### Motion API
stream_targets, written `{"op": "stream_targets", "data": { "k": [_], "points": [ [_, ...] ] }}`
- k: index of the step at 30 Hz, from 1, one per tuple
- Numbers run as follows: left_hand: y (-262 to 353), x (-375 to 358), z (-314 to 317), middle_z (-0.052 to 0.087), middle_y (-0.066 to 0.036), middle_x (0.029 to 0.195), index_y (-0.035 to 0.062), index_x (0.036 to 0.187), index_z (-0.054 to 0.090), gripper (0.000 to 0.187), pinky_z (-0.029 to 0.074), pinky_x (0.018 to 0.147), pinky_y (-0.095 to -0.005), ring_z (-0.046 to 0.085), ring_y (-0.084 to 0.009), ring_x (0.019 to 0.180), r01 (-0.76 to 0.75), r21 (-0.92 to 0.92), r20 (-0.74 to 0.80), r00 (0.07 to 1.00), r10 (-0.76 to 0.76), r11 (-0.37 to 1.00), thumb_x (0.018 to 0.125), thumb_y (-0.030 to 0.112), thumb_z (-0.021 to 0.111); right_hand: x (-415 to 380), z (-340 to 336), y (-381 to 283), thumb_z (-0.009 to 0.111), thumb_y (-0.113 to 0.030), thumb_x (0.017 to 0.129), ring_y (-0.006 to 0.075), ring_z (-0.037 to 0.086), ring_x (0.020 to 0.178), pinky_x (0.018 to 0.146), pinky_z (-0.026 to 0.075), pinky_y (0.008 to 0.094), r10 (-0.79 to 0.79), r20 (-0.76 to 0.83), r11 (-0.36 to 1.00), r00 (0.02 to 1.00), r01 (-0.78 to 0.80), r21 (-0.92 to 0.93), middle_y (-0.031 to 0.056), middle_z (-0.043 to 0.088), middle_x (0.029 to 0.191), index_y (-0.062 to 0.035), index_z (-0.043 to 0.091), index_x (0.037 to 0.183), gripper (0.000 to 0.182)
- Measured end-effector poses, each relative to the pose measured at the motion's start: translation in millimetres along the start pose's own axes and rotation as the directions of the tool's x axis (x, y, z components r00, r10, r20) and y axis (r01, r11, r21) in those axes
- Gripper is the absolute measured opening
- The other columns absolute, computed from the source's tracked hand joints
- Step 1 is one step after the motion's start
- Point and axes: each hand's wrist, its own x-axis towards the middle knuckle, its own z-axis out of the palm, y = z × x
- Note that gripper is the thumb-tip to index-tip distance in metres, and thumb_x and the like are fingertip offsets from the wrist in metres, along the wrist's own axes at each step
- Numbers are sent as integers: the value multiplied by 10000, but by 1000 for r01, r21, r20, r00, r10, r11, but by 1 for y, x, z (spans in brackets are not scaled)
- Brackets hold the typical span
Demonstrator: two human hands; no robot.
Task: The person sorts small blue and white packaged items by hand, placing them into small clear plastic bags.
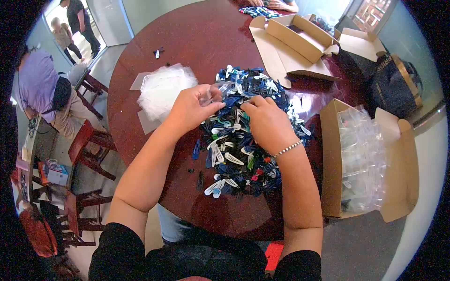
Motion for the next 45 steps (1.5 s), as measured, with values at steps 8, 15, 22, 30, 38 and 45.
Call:
{"op": "stream_targets", "data": {
  "k": [8, 15, 22, 30, 38, 45],
  "points": [
    [5, -2, 3, 691, -48, 850, 24, 986, 668, 258, 486, 694, -269, 592, -84, 766, 44, 32, 75, 996, -46, 999, 790, 156, 773, 2, 1, 18, 634, -44, 770, 344, 620, 884, 813, 505, 400, 90, -34, 982, 995, -83, 169, 153, 628, 964, -4, 668, 935, 173],
    [2, -2, 6, 688, -31, 844, 26, 992, 671, 272, 480, 679, -257, 581, -70, 747, 71, -31, 73, 995, -69, 997, 783, 160, 783, 3, 0, 37, 688, -107, 815, 177, 634, 755, 678, 511, 293, 290, 19, 833, 957, -261, 488, 80, 683, 886, 4, 666, 914, 150],
    [18, -3, 0, 670, -21, 809, 31, 991, 673, 279, 464, 655, -258, 567, -72, 726, 109, 29, 117, 987, -112, 994, 776, 170, 783, 5, -7, 45, 633, -86, 920, 67, 632, 752, 614, 540, 214, 444, 316, 6, 839, -355, 935, 46, 699, 942, -35, 657, 1002, 100],
    [13, -4, 4, 667, -29, 893, 18, 1003, 664, 251, 486, 750, -260, 599, -89, 835, 75, -59, 118, 991, -68, 995, 806, 133, 767, 3, -16, 44, 558, -20, 947, 75, 648, 808, 689, 580, 192, 257, 243, -263, 935, -174, 949, 92, 682, 1046, -15, 622, 1055, 126],
    [31, -10, 6, 690, -67, 938, -39, 1047, 640, 327, 509, 842, -260, 639, -111, 902, 248, -357, 291, 946, -144, 901, 795, 120, 773, 0, -43, -4, 603, 8, 906, 82, 640, 872, 739, 569, 213, 267, 11, 137, 964, -49, 989, 101, 680, 1072, -11, 647, 1040, 142],
    [24, -10, 10, 690, -60, 963, -23, 1079, 643, 351, 493, 863, -276, 627, -112, 924, 240, -365, 437, 897, -63, 899, 790, 125, 778, -2, -43, -24, 651, -12, 851, 124, 657, 885, 756, 545, 259, 211, -128, 628, 969, -34, 777, 85, 696, 1055, -5, 681, 1071, 222]
  ]
}}
